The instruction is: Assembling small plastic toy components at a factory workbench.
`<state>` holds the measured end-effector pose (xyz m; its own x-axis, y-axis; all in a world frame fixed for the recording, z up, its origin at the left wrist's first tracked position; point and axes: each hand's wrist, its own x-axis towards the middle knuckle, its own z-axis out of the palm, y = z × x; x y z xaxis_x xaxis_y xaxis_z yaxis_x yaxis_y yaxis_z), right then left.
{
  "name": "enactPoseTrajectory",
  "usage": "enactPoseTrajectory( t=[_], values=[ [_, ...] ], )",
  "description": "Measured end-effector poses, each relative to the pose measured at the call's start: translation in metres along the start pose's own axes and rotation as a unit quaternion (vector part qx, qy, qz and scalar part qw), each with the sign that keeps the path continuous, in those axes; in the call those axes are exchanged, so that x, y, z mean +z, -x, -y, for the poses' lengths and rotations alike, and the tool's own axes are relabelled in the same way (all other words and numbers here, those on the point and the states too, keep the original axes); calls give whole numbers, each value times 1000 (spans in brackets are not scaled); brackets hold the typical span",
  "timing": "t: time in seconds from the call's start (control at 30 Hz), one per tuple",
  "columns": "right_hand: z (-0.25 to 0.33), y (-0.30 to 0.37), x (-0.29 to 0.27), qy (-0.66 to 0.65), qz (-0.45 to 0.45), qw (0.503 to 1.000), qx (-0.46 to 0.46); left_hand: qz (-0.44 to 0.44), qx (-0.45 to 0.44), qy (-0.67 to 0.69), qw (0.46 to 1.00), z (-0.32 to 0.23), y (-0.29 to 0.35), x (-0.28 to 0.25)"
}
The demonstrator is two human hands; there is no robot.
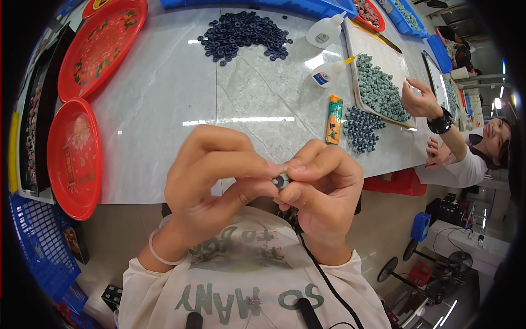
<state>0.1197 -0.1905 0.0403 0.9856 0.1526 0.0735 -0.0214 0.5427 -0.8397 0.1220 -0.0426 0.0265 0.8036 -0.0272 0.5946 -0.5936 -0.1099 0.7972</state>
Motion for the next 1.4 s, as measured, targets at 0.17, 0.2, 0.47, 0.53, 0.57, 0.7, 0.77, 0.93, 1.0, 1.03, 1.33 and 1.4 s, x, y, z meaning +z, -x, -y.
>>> enactPoseTrajectory(
  t=[0.17,0.2,0.47,0.53,0.57,0.7,0.77,0.93,1.0,1.03,1.33,1.4],
  values=[
    [3,-16,13,18,-4,997,72,-10,-54,52,997,8,-2,-10],
    [3,-20,12,22,-6,998,64,-7,-48,57,997,8,-3,-12],
    [8,-73,8,353,196,915,0,-99,-260,308,910,5,14,-29],
    [-5,-97,4,402,151,902,-55,-92,-296,394,865,7,13,-32],
    [-16,-109,1,539,77,812,-208,-107,-303,414,852,13,16,-35],
    [-41,-139,-10,746,-15,576,-335,-138,-326,454,818,27,21,-38],
    [-43,-147,-11,784,-17,526,-328,-150,-335,449,814,31,22,-38],
    [-47,-154,-16,748,73,623,-219,-144,-354,425,820,27,23,-38],
    [-51,-157,-17,716,78,647,-250,-118,-344,415,834,24,19,-35],
    [-51,-157,-19,709,84,651,-255,-114,-348,414,834,25,21,-35],
    [-45,-165,-23,669,77,676,-298,-81,-329,456,823,29,22,-40],
    [-41,-165,-23,664,61,686,-291,-80,-335,456,821,29,20,-38]
  ],
)
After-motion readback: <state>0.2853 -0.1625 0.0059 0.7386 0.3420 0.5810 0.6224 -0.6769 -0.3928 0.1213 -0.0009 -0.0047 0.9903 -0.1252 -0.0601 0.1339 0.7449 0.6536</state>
